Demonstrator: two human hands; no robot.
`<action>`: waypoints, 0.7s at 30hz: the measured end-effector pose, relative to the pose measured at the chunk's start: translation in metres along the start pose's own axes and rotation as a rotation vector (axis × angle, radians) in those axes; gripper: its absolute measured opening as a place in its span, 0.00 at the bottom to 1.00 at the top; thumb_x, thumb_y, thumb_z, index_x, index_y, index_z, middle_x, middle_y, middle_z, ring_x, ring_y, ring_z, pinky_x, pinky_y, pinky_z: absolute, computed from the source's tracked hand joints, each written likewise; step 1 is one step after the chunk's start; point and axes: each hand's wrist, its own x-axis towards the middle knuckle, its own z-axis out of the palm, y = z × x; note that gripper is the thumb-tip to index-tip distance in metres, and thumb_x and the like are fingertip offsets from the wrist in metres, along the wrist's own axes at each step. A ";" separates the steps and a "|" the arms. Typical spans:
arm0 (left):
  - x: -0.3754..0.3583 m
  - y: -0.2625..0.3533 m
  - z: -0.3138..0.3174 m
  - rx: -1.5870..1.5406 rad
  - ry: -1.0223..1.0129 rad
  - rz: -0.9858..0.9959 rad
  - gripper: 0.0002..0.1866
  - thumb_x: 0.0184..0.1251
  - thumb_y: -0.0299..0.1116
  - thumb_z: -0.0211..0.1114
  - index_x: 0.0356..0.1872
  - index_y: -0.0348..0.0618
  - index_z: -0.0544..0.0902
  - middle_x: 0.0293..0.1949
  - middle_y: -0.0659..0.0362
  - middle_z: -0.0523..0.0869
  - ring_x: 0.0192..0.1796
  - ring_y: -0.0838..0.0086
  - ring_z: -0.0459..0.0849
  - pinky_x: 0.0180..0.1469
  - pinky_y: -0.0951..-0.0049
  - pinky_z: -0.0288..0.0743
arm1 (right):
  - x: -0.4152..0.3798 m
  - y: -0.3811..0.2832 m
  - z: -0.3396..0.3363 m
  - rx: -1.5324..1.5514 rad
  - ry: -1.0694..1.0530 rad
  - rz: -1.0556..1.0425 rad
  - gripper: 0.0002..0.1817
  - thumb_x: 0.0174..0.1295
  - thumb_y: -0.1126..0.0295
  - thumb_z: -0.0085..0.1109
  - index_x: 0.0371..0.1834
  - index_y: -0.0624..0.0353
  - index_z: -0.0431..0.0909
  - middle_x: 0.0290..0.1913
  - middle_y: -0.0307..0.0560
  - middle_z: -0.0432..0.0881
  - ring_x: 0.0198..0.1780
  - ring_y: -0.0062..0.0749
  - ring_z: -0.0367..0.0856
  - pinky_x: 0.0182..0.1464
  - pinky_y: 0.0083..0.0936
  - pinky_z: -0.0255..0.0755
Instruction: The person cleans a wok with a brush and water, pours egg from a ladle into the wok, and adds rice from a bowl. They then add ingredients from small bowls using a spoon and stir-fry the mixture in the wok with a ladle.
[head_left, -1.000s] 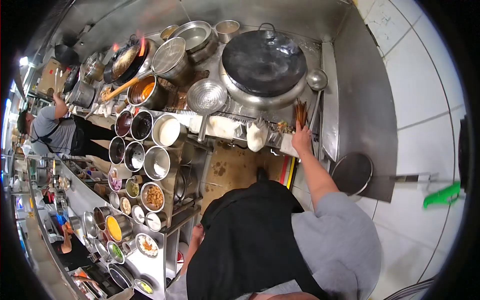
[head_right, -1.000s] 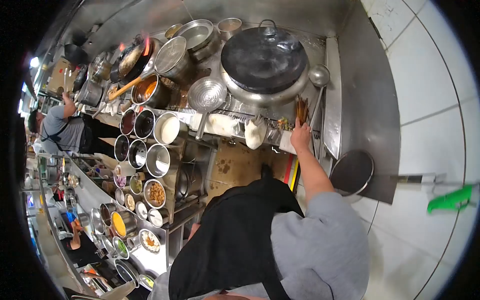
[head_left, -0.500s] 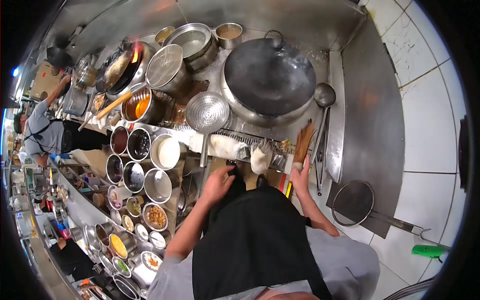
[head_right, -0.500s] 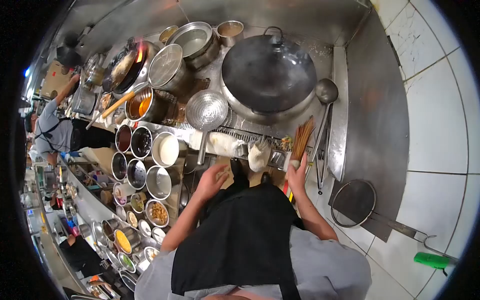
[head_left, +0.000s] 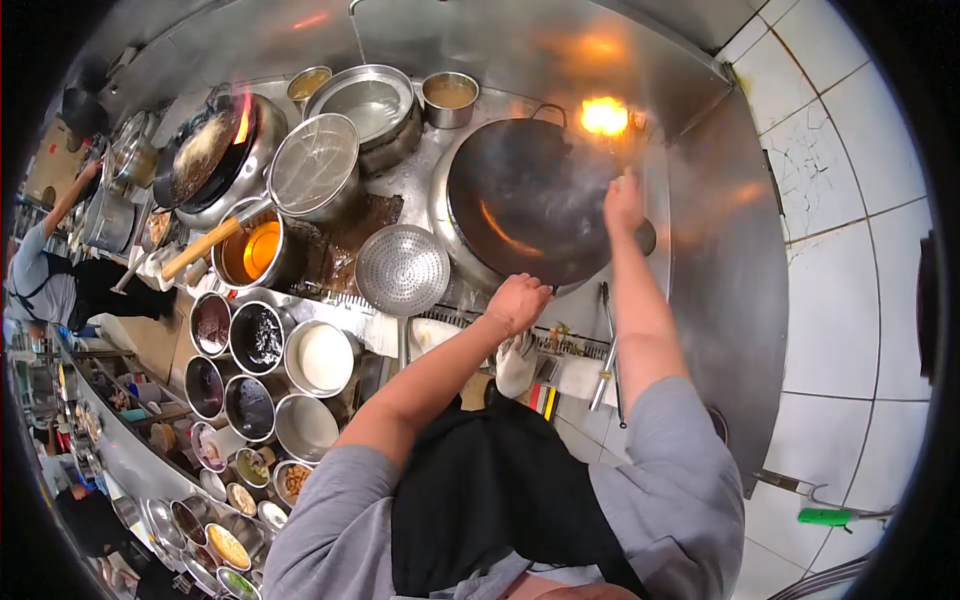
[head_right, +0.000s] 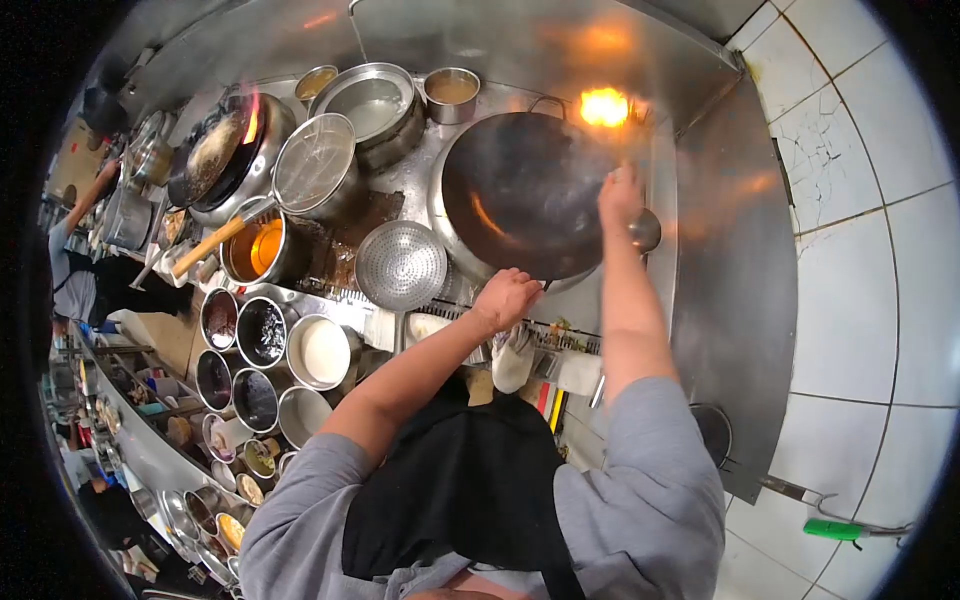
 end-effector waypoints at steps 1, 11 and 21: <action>-0.001 -0.006 0.003 -0.013 -0.011 0.016 0.11 0.66 0.40 0.58 0.34 0.45 0.83 0.31 0.54 0.83 0.41 0.58 0.80 0.49 0.59 0.73 | -0.002 -0.011 0.019 0.191 0.244 0.008 0.24 0.55 0.54 0.60 0.55 0.47 0.78 0.44 0.62 0.83 0.46 0.64 0.80 0.51 0.50 0.74; -0.002 -0.009 0.011 -0.022 0.002 0.049 0.10 0.66 0.38 0.57 0.32 0.45 0.83 0.30 0.54 0.84 0.39 0.58 0.82 0.45 0.59 0.72 | -0.032 0.033 -0.027 -0.221 -0.315 -0.007 0.21 0.59 0.57 0.61 0.55 0.49 0.81 0.40 0.56 0.85 0.45 0.53 0.84 0.46 0.45 0.77; 0.001 -0.010 0.018 -0.049 -0.018 -0.083 0.11 0.65 0.38 0.59 0.38 0.43 0.84 0.36 0.52 0.85 0.45 0.56 0.81 0.53 0.58 0.73 | -0.218 0.063 -0.086 0.992 0.018 0.546 0.32 0.66 0.64 0.60 0.72 0.47 0.60 0.34 0.41 0.76 0.20 0.22 0.73 0.14 0.20 0.61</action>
